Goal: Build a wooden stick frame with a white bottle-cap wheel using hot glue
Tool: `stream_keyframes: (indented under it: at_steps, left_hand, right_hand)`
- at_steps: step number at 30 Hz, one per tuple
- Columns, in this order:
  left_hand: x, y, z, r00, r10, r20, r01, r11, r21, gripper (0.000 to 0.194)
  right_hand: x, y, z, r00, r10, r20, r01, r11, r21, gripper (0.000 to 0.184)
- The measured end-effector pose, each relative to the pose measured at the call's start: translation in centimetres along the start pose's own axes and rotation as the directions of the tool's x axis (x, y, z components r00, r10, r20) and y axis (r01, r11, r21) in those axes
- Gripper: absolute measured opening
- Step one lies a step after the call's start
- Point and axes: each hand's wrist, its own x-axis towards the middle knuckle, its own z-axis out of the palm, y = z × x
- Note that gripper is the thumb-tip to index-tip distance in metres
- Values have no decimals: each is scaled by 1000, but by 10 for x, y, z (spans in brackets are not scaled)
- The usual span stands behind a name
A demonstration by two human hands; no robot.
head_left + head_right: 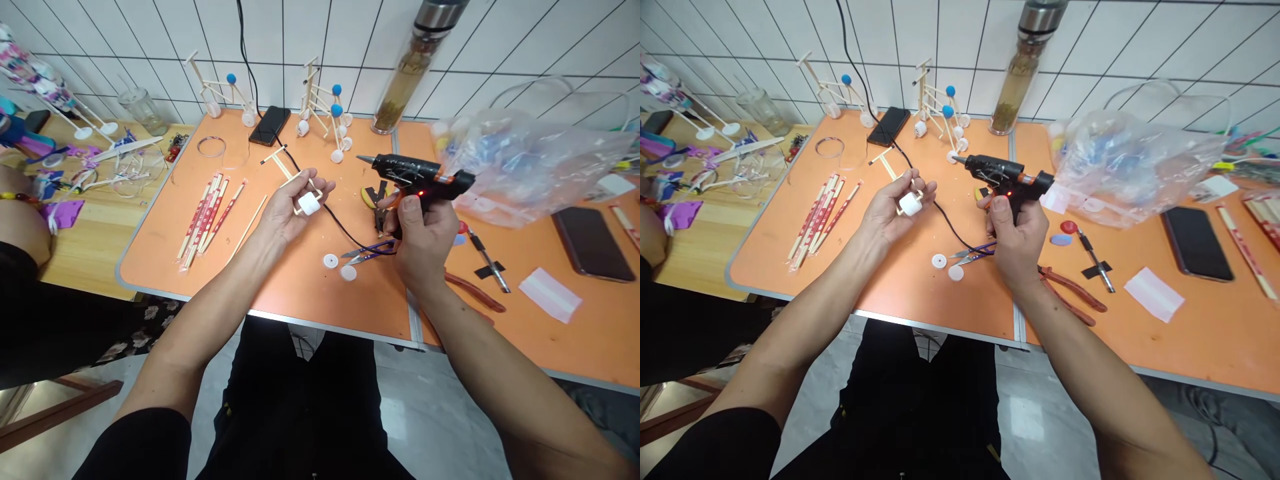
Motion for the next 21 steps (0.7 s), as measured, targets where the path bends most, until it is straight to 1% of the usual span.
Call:
stream_keyframes:
  at_steps: [4, 6, 8, 12, 17, 19, 21]
  left_hand:
    - [0, -4, 0, 998, 55, 20, -56, 998, 33, 9]
    - [-1, -5, 1, 998, 55, 12, -55, 998, 41, 13]
    - [-2, -5, 1, 999, 43, 2, -43, 998, 39, 18]
    - [-1, -6, 1, 999, 44, 8, -44, 998, 44, 23]
    - [-1, -7, 1, 999, 47, 9, -48, 996, 81, 13]
    - [-2, -7, 2, 999, 38, -8, -38, 996, 77, 17]
    - [-3, -7, 3, 999, 33, -13, -32, 997, 63, 24]
  right_hand:
    - [9, 6, -1, 990, 138, -10, -136, 985, 108, 41]
    - [13, 8, -2, 976, 219, -19, -211, 957, 198, 45]
    - [16, 11, -5, 962, 274, -11, -262, 928, 264, 52]
    - [22, 20, -12, 944, 325, 52, -326, 902, 284, 61]
    - [25, 27, -16, 917, 395, 56, -393, 868, 302, 65]
    - [25, 27, -16, 913, 404, 59, -402, 866, 297, 67]
    - [25, 27, -16, 916, 394, 70, -397, 871, 289, 67]
